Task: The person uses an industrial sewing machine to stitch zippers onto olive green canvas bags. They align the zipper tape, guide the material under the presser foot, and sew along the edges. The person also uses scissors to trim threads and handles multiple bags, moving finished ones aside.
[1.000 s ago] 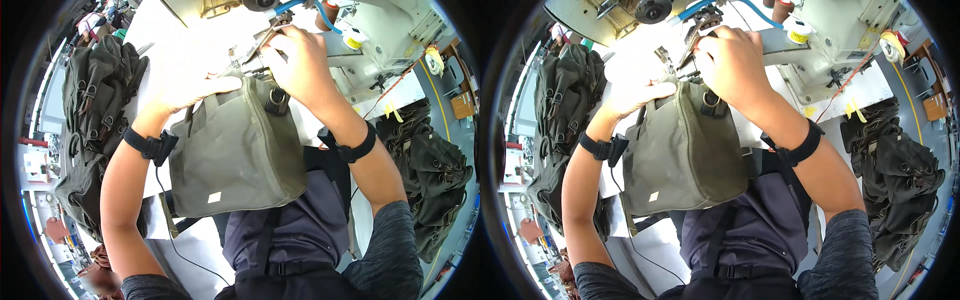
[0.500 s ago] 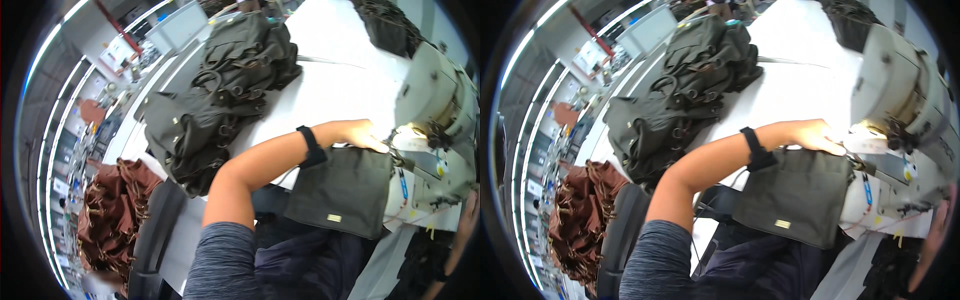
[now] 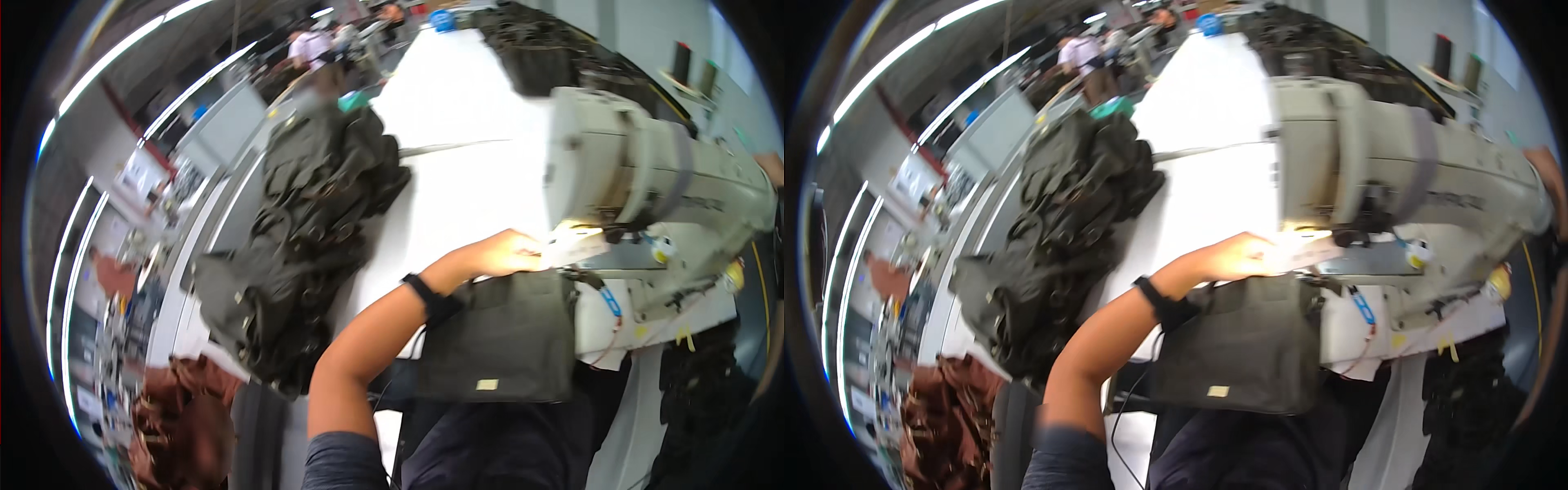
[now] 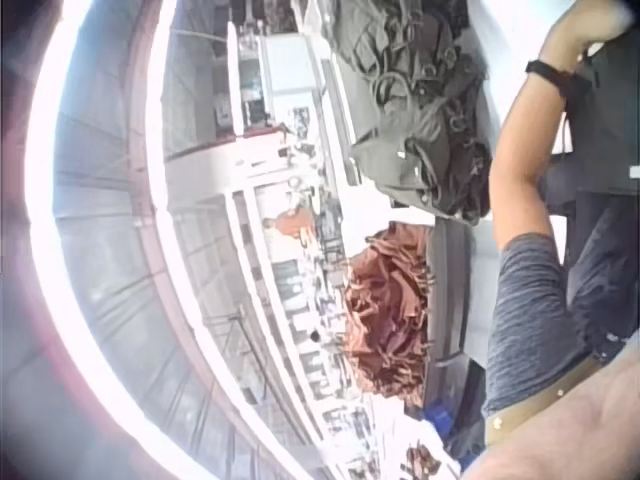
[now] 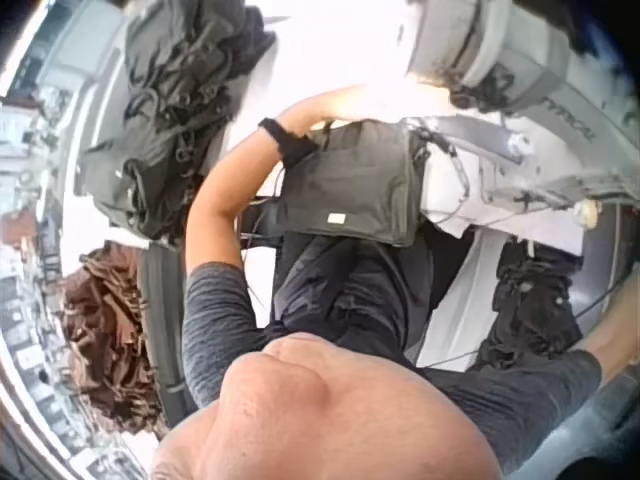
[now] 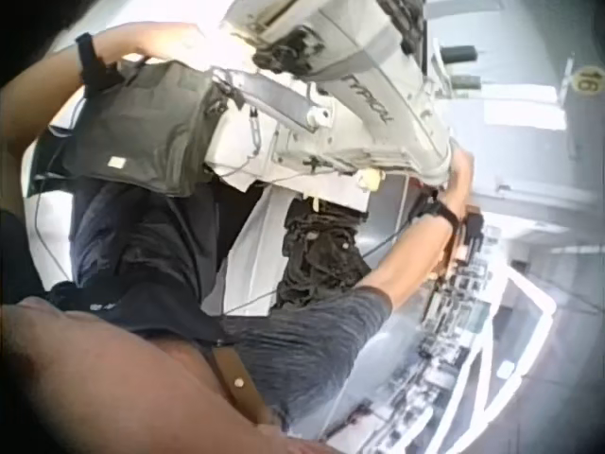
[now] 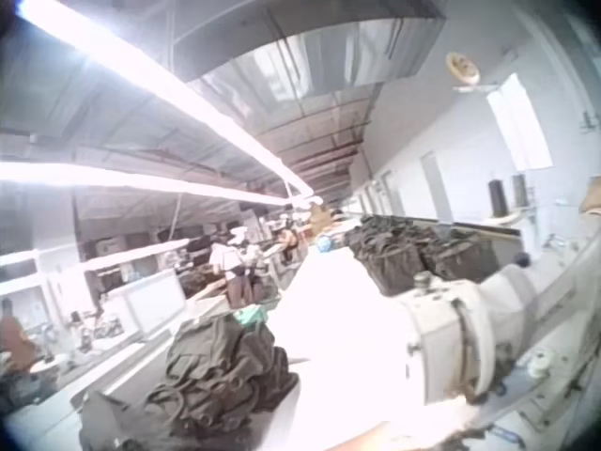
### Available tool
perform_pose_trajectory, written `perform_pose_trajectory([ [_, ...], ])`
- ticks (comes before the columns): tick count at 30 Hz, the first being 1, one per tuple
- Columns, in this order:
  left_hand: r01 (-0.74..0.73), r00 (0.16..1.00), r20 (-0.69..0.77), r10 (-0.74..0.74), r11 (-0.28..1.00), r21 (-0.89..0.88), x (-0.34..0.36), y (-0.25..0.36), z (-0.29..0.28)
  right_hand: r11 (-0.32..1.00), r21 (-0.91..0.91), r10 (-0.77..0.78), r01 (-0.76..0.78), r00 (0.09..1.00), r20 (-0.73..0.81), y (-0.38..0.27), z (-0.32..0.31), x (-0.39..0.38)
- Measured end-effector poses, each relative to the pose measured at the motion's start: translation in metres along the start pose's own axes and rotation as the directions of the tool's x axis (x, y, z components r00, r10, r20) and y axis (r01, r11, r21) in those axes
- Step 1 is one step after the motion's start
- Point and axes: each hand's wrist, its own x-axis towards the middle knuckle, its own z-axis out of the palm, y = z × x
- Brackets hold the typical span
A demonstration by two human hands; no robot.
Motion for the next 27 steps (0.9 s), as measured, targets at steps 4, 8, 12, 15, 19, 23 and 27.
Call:
perform_pose_trajectory([
  [4,0.099,0.995,0.007,-0.1,0.971,-0.219,0.008,0.001,0.001,0.992,0.028,0.11,-0.121,0.958,0.263,0.011,-0.043,0.034],
  [8,0.158,0.987,0.034,-0.154,0.96,-0.23,0.01,0.0,0.001,0.989,0.145,-0.012,0.021,0.998,-0.06,0.06,-0.036,0.012],
  [12,0.252,0.966,-0.039,-0.256,0.964,-0.082,-0.004,0.015,0.0,0.971,0.221,0.091,0.093,0.712,-0.697,0.075,0.076,-0.09],
  [15,0.192,0.976,-0.079,-0.203,0.973,-0.126,-0.002,0.016,0.007,0.986,0.079,-0.077,0.149,0.818,-0.57,0.081,0.087,-0.14],
  [19,0.18,0.979,-0.073,-0.189,0.977,-0.118,0.005,0.035,0.008,0.972,0.154,-0.083,0.176,0.874,-0.478,0.02,-0.019,-0.095],
  [23,0.203,0.942,-0.224,-0.248,0.957,-0.209,-0.002,0.048,0.017,0.975,0.211,0.118,-0.071,0.969,-0.216,-0.087,-0.028,-0.077],
  [27,0.202,0.961,-0.145,-0.236,0.955,-0.217,0.008,0.027,0.01,0.968,0.209,0.022,0.136,0.79,-0.613,0.025,0.004,-0.075],
])
